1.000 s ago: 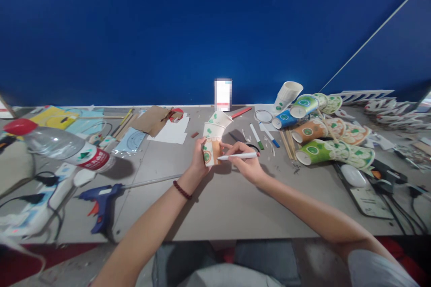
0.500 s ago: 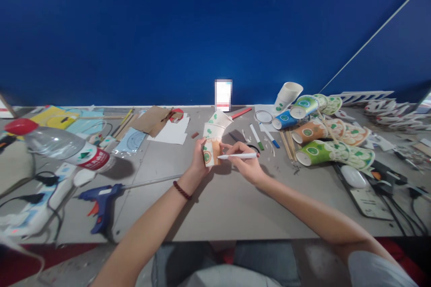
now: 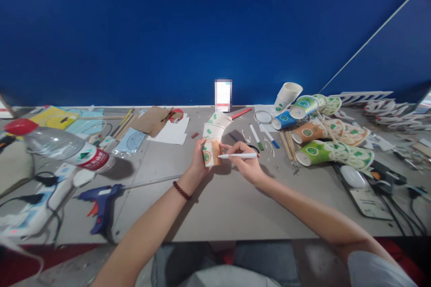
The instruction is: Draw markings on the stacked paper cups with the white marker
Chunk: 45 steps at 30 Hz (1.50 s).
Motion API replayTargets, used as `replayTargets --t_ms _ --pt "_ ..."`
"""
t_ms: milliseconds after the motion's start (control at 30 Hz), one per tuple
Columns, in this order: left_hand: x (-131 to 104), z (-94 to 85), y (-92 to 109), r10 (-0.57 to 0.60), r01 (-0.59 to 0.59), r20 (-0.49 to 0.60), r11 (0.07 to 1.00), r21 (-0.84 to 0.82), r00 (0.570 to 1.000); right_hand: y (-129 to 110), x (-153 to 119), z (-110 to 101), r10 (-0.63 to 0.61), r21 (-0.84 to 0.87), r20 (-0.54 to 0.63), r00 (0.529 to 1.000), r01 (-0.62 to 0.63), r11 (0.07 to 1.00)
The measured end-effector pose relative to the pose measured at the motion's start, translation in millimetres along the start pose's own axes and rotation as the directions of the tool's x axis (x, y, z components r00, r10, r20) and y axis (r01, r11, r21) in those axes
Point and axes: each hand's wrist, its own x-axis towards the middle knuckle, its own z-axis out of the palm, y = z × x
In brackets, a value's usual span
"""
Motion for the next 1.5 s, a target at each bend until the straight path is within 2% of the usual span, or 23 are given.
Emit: replayTargets --t_ms 200,500,733,933,1200,1367,1500 --pt "-3.1 2.5 2.1 0.003 -0.003 -0.017 1.000 0.022 1.000 4.4 -2.1 -2.0 0.019 -0.022 0.095 0.995 -0.017 1.000" --pt "-3.5 4.0 2.4 -0.010 0.011 -0.021 1.000 0.025 1.000 -0.3 0.3 -0.2 -0.003 -0.006 0.012 1.000 0.003 1.000" --pt "-4.3 2.8 1.9 0.009 -0.009 -0.025 1.000 0.015 1.000 3.8 -1.5 -2.2 0.014 -0.001 0.093 0.996 -0.014 1.000" --pt "-2.0 1.7 0.7 0.020 -0.020 0.001 0.999 0.037 1.000 0.6 0.2 -0.1 -0.008 -0.002 0.010 1.000 0.008 1.000" --pt "0.1 -1.4 0.4 0.007 -0.007 -0.021 1.000 0.017 1.000 0.2 0.8 -1.3 0.051 0.002 0.062 0.997 -0.051 0.999" --pt "-1.0 1.8 0.9 0.000 0.001 -0.014 0.999 0.048 1.000 -2.6 2.2 -3.0 0.007 -0.026 0.018 1.000 -0.007 1.000" --pt "-1.5 0.9 -2.1 0.012 -0.015 0.033 0.996 0.085 0.999 -1.7 3.3 -5.7 -0.038 -0.056 -0.045 0.998 0.035 0.998"
